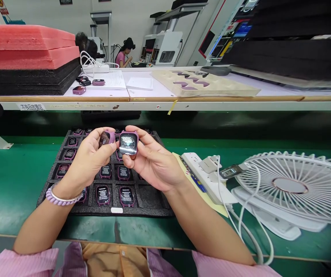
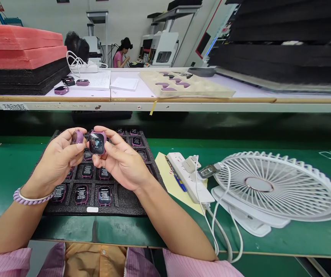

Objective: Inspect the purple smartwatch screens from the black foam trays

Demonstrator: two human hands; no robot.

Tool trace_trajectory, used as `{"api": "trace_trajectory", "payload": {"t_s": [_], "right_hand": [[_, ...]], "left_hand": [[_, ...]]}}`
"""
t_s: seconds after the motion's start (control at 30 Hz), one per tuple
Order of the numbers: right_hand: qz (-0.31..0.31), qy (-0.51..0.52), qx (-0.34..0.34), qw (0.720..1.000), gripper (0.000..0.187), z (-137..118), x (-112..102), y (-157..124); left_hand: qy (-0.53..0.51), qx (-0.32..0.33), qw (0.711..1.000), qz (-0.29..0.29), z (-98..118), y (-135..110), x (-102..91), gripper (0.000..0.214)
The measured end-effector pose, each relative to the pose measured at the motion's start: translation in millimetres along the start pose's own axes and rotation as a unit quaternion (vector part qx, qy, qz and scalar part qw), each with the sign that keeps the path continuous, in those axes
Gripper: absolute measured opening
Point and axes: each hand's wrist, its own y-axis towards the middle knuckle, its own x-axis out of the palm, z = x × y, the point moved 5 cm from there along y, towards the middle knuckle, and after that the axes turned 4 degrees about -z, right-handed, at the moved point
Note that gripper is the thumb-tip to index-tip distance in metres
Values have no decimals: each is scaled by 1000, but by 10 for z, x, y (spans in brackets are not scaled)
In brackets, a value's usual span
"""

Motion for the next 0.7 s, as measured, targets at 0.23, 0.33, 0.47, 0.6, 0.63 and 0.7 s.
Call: {"api": "trace_trajectory", "payload": {"t_s": [0.23, 0.33, 0.47, 0.6, 0.63, 0.7], "right_hand": [[1, 8, -10, 1000, 32, 1, -15, 3], [0, 1, 3, 1000, 33, 8, -15, 0], [3, -8, -1, 1000, 31, 16, -45, 10], [11, 9, 17, 1000, 32, 21, -129, 51], [18, 15, 33, 999, 32, 21, -160, 63], [37, 23, 59, 997, 29, 9, -229, 86]], "left_hand": [[7, 1, 1000, 1, 6, 7, -7, 41], [-2, 6, 1000, 1, 11, 12, -11, 43], [-2, 6, 1000, -11, -16, 19, -7, 40], [-4, 13, 1000, 12, -45, 34, -28, 45], [-10, 6, 1000, 16, -57, 42, -30, 49], [-36, -24, 999, 16, -91, 60, -24, 59]]}}
